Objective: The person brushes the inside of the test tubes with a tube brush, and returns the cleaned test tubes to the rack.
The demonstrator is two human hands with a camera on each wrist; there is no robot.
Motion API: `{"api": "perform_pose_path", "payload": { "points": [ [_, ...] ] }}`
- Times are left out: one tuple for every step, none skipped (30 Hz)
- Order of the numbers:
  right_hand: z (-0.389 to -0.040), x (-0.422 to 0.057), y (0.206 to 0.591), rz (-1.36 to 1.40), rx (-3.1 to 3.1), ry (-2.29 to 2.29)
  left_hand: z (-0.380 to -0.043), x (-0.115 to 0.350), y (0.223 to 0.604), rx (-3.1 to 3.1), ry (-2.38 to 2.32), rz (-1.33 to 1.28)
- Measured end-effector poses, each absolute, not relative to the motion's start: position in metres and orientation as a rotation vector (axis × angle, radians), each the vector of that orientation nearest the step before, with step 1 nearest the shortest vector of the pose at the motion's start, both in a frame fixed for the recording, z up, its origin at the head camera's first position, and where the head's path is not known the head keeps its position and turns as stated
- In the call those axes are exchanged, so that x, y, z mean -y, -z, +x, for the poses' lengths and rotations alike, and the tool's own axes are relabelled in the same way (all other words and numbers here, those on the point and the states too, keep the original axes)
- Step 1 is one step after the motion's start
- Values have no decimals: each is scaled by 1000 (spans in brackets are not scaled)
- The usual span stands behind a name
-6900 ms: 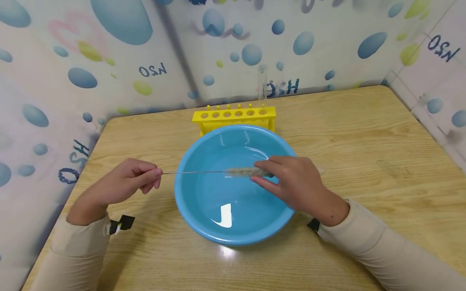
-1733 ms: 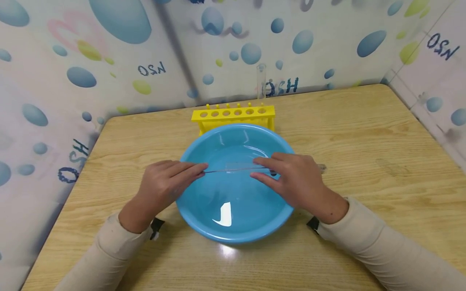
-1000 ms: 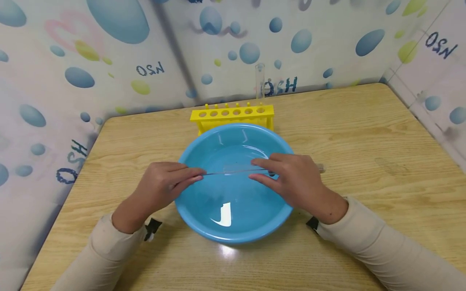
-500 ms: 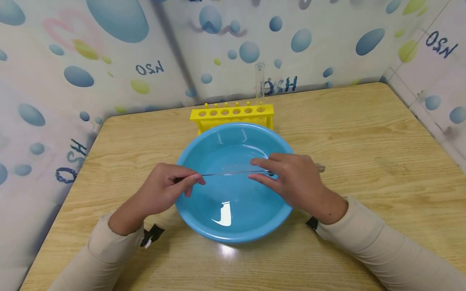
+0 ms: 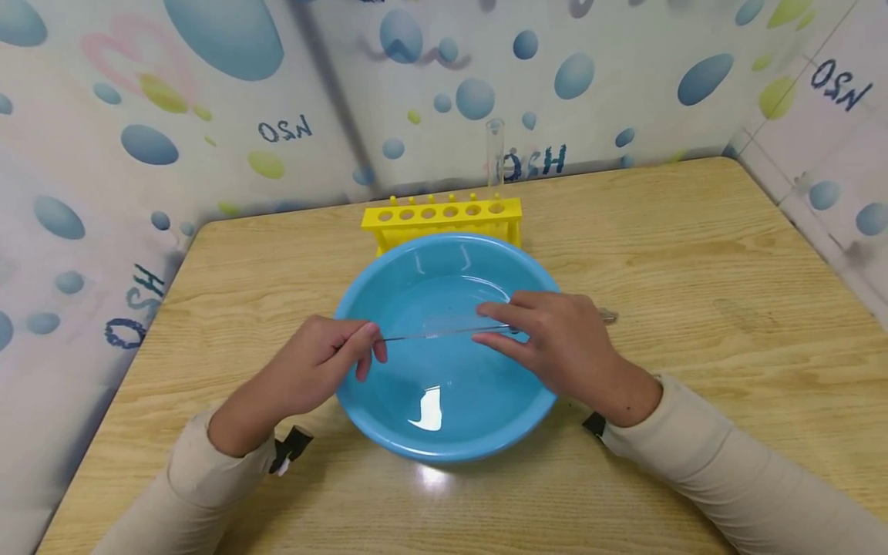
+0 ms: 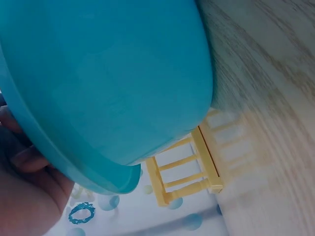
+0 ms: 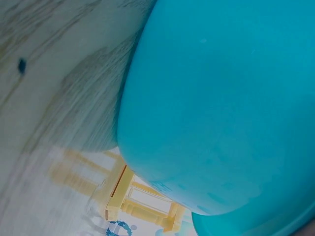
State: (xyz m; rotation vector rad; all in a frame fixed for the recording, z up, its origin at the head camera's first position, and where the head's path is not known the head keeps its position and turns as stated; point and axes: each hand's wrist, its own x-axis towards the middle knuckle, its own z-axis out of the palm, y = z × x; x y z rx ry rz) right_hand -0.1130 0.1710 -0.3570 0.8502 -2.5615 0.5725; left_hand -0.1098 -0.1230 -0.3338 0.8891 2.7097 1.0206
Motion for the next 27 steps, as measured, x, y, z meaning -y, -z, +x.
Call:
{"api": "perform_pose_path", "payload": {
  "points": [
    [-113, -171, 357, 850, 2562, -572, -109, 123, 334, -2737, -992, 884],
    [-113, -171, 357, 850, 2562, -575, -109, 122, 333, -2767, -957, 875],
    [-113, -171, 357, 850, 2562, -575, -109, 122, 333, -2800, -919, 869],
    [-113, -171, 357, 851, 2559, -577, -109, 122, 332, -2832, -886, 859],
    [-113, -171, 357, 854, 2557, -580, -109, 122, 332, -2864, -855, 856],
    [-113, -171, 357, 854, 2556, -581, -110, 122, 332, -2890, -827, 846],
    [-113, -171, 357, 855, 2553, -582, -110, 122, 332, -2908, -812, 829],
    [-113, -171, 357, 857, 2552, -580, -110, 122, 331, -2919, -806, 817],
    [-113, -171, 358, 858, 2552, -580, -111, 122, 331, -2921, -809, 803],
    [-113, -171, 358, 860, 2552, -579, -111, 121, 331, -2914, -826, 791],
    [-113, -171, 358, 860, 2552, -578, -111, 121, 331, -2901, -849, 779],
    [-113, -172, 358, 860, 2553, -576, -111, 121, 331, -2884, -877, 763],
    [-113, -172, 358, 861, 2554, -574, -112, 121, 331, -2861, -919, 748],
    [-113, -172, 358, 862, 2556, -571, -112, 121, 331, -2836, -963, 734],
    [-113, -172, 358, 864, 2557, -570, -113, 121, 331, -2813, -1007, 716],
    [-113, -172, 358, 864, 2558, -568, -113, 121, 332, -2791, -1050, 696],
    [-113, -172, 358, 865, 2560, -566, -114, 121, 332, -2768, -1095, 671],
    [-113, -172, 358, 868, 2561, -565, -114, 121, 332, -2747, -1136, 648],
    [-113, -172, 357, 869, 2562, -562, -115, 122, 333, -2729, -1174, 630],
    [-113, -172, 357, 870, 2564, -554, -115, 122, 334, -2719, -1198, 622],
    [-113, -172, 357, 872, 2565, -550, -116, 122, 334, -2717, -1216, 627],
    [-113, -172, 357, 872, 2567, -545, -117, 123, 335, -2724, -1232, 646],
    [-113, -172, 357, 872, 2569, -538, -117, 123, 336, -2737, -1241, 683],
    [-113, -172, 357, 869, 2569, -533, -118, 124, 336, -2759, -1240, 742],
    [-113, -172, 357, 867, 2572, -530, -118, 125, 337, -2785, -1235, 814],
    [-113, -172, 357, 865, 2573, -530, -119, 126, 337, -2815, -1222, 896],
    [-113, -172, 357, 867, 2572, -539, -119, 128, 337, -2841, -1210, 983]
  ]
}}
